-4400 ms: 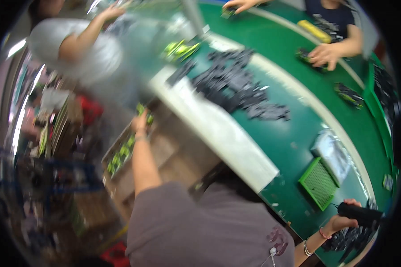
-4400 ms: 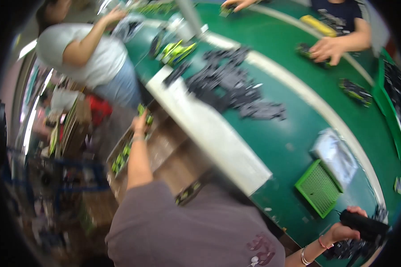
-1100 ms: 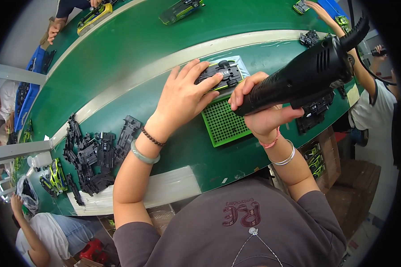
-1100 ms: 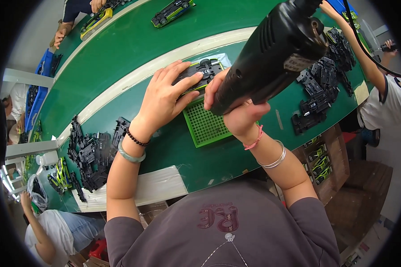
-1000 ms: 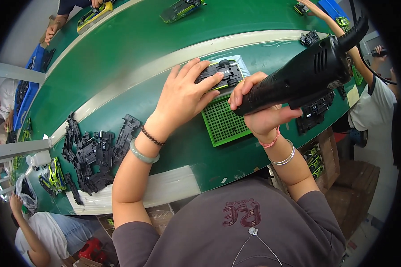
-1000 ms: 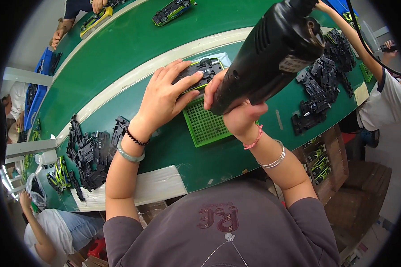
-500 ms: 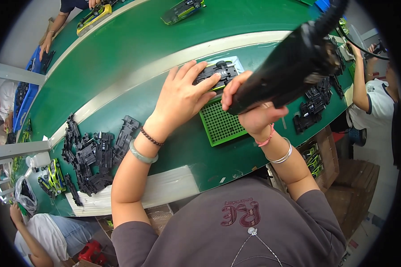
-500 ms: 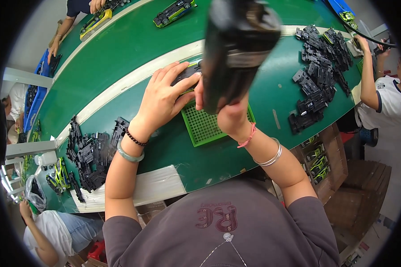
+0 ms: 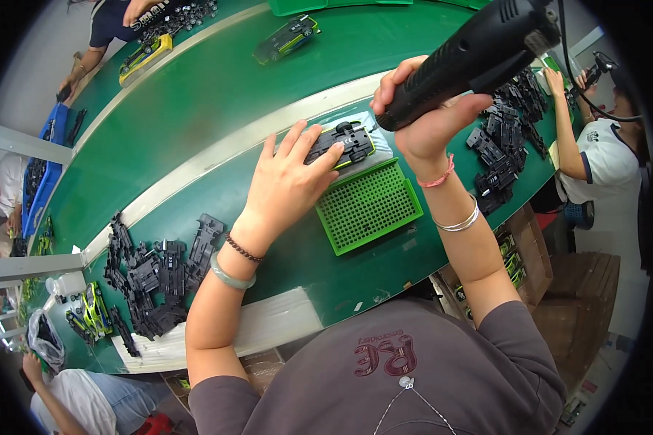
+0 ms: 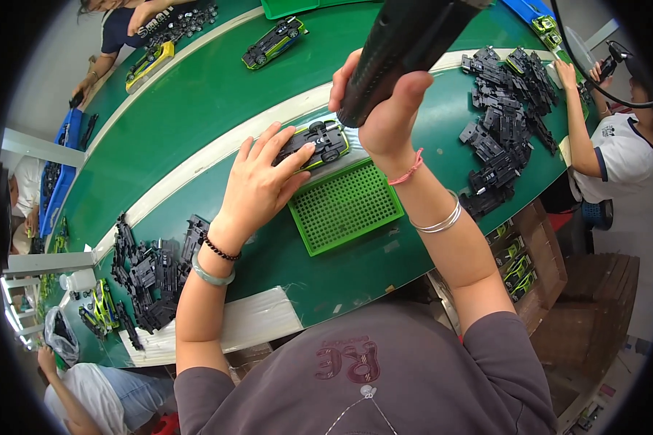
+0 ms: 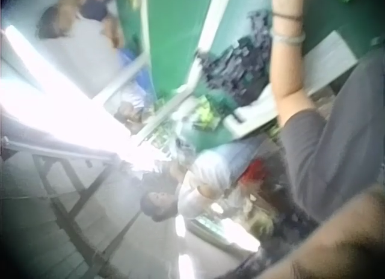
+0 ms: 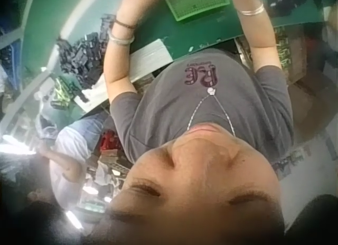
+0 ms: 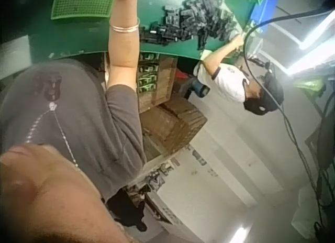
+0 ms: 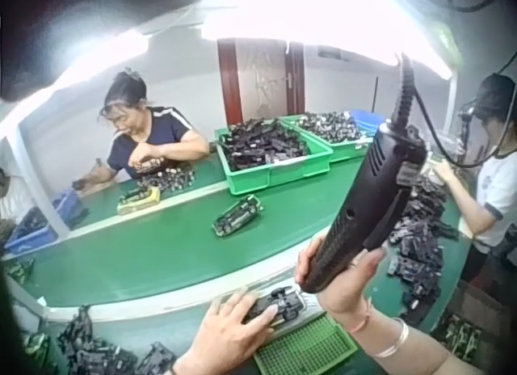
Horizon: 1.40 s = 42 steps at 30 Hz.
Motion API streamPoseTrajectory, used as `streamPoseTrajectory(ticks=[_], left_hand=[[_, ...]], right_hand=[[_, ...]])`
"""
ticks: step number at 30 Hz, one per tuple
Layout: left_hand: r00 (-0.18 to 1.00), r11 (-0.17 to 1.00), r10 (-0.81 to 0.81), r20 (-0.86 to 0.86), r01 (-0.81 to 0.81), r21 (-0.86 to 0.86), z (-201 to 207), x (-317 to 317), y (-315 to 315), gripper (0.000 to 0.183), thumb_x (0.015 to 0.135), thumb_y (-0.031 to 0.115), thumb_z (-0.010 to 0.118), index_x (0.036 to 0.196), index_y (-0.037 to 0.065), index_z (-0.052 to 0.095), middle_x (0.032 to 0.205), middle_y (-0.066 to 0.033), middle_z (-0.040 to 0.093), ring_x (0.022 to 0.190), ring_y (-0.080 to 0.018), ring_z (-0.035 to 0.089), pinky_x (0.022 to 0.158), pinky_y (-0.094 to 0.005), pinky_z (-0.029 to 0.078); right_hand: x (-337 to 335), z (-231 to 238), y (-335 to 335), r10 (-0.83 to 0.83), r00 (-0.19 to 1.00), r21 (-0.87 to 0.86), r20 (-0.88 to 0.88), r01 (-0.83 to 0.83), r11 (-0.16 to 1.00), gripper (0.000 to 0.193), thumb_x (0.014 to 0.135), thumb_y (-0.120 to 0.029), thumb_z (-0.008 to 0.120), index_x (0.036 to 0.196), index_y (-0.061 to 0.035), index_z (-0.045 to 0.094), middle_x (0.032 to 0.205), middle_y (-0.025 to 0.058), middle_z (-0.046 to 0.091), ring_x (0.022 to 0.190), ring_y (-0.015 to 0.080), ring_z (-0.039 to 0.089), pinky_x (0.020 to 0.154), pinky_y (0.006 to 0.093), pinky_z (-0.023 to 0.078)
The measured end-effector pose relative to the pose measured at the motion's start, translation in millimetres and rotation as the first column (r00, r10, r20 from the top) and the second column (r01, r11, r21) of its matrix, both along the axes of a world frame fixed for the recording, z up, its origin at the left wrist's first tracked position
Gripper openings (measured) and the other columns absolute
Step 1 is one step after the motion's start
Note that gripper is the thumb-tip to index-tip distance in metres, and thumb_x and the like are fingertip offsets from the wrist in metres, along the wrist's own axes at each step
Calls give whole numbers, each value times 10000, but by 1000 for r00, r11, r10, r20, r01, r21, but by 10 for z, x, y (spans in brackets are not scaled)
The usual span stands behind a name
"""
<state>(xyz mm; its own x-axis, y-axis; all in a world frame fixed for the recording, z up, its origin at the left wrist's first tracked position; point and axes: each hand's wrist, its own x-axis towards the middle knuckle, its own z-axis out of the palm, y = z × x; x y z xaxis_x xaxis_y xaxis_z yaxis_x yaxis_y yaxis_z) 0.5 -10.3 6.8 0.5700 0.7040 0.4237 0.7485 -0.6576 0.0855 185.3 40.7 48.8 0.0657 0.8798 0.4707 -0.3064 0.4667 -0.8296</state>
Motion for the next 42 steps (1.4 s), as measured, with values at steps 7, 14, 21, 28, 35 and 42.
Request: streamPoseTrajectory(ticks=[7, 14, 21, 28, 35, 42], left_hand=[[998, 999, -29, 61, 31, -39, -10, -11, 9, 365, 776, 241, 644, 1124, 171, 561, 1182, -118, 505, 1161, -318, 448, 905, -474, 382], [1000, 997, 15, 15, -13, -78, 21, 20, -5, 422, 784, 233, 626, 1190, 195, 515, 1193, -122, 483, 1166, -314, 443, 903, -484, 375], [999, 992, 45, -17, -47, -118, 46, 87, -22, 492, 774, 188, 618, 1246, 241, 490, 1173, -118, 469, 1181, -329, 425, 902, -533, 357], [1000, 992, 19, 19, -16, -125, 120, 119, -5, 443, 758, 118, 592, 1191, 198, 541, 1238, -139, 432, 1273, -374, 304, 969, -569, 294], [999, 999, -43, -16, 42, -19, 34, 194, 19, 460, 733, 141, 611, 1184, 130, 524, 1171, -35, 502, 1158, -236, 429, 953, -509, 340], [998, 1000, -5, -69, 6, 10, 52, 225, 13, 448, 756, 166, 614, 1195, 145, 527, 1168, -12, 503, 1117, -229, 445, 938, -525, 349]], right_hand=[[-39, -75, -5, 14, 1000, 14, 26, -14, 1000, 952, 575, -912, 210, 766, -22, 488, 536, 93, 503, 468, 184, 506, 439, 270, 425], [-25, -59, 21, 25, 999, 11, 46, -25, 1000, 956, 577, -911, 202, 764, -17, 484, 538, 95, 501, 475, 186, 506, 444, 273, 426], [26, -1, 22, 40, 998, 25, -40, -39, 999, 969, 573, -914, 192, 768, -10, 481, 542, 100, 505, 481, 189, 506, 450, 273, 430], [2, -28, 22, 12, 999, 20, 30, -13, 1000, 972, 569, -915, 205, 769, -5, 485, 544, 102, 509, 473, 182, 508, 444, 268, 429], [62, -2, -2, 16, 1000, 22, -22, -15, 1000, 983, 575, -911, 185, 785, 1, 485, 551, 105, 514, 467, 177, 507, 448, 265, 434], [28, -15, 27, -1, 1000, 10, 22, 1, 1000, 972, 588, -907, 177, 760, 0, 481, 557, 96, 521, 454, 157, 504, 436, 246, 422]])
